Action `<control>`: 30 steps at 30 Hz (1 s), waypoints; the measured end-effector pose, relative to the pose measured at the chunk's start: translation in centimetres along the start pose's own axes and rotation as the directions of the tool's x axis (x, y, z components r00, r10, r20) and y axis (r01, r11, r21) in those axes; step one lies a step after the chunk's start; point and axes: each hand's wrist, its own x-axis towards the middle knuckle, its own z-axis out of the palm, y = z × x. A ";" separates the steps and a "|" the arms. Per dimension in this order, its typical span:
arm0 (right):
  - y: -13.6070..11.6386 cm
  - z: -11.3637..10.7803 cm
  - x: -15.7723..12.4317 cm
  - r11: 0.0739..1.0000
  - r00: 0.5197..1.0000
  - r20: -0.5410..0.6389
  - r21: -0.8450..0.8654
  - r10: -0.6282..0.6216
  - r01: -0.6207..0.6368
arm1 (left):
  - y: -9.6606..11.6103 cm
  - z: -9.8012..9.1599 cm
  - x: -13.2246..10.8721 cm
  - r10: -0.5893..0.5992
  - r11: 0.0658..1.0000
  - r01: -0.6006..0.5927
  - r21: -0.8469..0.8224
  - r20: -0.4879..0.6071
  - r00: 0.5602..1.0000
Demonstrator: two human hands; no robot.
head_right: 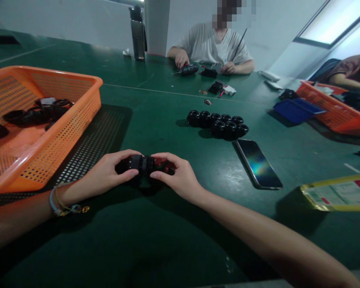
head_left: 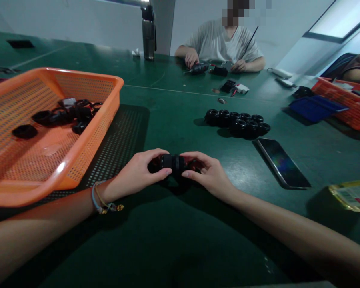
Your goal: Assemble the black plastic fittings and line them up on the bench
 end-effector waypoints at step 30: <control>0.0 -0.1 0.0 1.000 0.999 0.031 -0.015 -0.011 0.012 | 0.1 0.0 0.1 -0.004 1.000 0.003 0.016 0.010 1.000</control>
